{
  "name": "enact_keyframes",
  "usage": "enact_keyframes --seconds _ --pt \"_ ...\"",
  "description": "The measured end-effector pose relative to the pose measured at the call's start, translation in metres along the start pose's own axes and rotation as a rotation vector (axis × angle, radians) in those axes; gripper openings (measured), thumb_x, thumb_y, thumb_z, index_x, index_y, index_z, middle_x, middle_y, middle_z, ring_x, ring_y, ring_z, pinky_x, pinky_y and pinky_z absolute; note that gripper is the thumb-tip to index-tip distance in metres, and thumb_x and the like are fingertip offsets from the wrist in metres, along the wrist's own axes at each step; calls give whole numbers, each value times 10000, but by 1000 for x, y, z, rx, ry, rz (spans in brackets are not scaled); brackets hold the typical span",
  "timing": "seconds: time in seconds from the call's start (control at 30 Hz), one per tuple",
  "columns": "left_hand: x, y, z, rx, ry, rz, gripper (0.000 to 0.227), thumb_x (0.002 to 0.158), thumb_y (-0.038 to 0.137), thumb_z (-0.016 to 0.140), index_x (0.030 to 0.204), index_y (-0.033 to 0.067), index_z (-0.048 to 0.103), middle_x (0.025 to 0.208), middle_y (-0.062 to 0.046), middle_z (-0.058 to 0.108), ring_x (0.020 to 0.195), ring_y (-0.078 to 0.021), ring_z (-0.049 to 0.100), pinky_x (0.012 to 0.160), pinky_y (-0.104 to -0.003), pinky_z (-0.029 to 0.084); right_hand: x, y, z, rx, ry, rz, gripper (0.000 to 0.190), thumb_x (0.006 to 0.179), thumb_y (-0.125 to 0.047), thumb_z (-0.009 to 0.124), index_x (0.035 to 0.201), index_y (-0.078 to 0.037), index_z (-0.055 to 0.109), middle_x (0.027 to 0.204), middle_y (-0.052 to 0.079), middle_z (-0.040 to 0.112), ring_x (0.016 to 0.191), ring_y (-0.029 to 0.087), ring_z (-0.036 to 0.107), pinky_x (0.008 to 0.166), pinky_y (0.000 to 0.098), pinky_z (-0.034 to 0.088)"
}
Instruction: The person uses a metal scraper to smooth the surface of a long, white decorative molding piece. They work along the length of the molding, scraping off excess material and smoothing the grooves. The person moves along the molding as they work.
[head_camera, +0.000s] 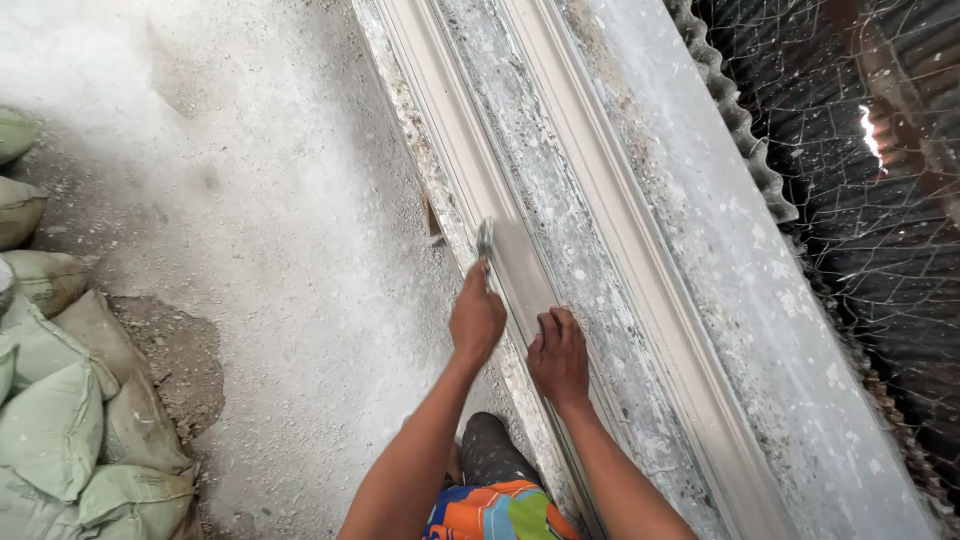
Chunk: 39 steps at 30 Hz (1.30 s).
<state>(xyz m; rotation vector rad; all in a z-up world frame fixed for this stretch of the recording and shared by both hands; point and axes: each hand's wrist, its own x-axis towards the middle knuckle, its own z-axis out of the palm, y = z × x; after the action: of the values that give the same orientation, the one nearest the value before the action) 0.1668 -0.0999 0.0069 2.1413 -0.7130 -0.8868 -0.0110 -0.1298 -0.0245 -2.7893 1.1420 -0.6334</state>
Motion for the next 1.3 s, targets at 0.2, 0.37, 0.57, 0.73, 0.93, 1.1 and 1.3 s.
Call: enact_keyframes --seconds 0.2,0.37,0.57,0.73,0.93,1.1,1.3 --pt "12 4 -17 4 -28 -7 635 900 127 431 1531 187 453 1546 -111 505 1133 -566 628 914 -686 511 4 -7 -12 7 -54 30 367 937 -198 528 1299 -138 542 1293 128 536 1267 391 582 996 514 527" --pt "23 -5 -10 -24 -31 12 626 897 104 446 1522 146 442 1529 -145 512 1114 -583 625 889 -679 526 2 -3 -7 -17 -29 13 374 924 -203 537 1293 -139 554 1284 128 548 1256 383 595 984 505 528" --pt "58 0 -53 -81 -20 61 609 908 121 472 1517 94 460 1426 -207 596 1138 -544 636 857 -649 560 4 10 4 -45 -43 12 318 928 -258 540 1222 -159 615 1229 96 586 1221 349 623 974 484 526" --pt "46 -4 -58 -144 194 160 630 899 107 572 1477 -49 375 1315 -355 611 1112 -564 638 857 -659 546 75 10 25 58 -146 47 320 961 -278 521 1235 -156 636 1190 79 608 1196 339 630 973 491 507" --pt "6 28 -64 -88 69 266 557 971 8 448 1521 -6 361 1440 -298 496 1242 -510 570 882 -564 615 157 -9 78 169 -71 -23 415 952 -165 516 1343 -36 559 1358 221 549 1323 441 527 1051 552 463" --pt "9 4 -23 45 47 240 605 974 82 367 1574 67 284 1595 -214 327 766 -534 660 565 -627 591 159 -14 101 21 -127 -45 539 957 -268 539 1441 -33 505 1489 201 502 1401 398 482 1152 498 394" --pt "4 30 -33 110 -9 164 563 1000 152 415 1532 12 296 1599 -229 359 1161 -483 609 835 -572 539 166 -22 83 56 -332 31 834 820 -265 734 1512 -8 345 1593 185 351 1518 363 286 1280 493 216"
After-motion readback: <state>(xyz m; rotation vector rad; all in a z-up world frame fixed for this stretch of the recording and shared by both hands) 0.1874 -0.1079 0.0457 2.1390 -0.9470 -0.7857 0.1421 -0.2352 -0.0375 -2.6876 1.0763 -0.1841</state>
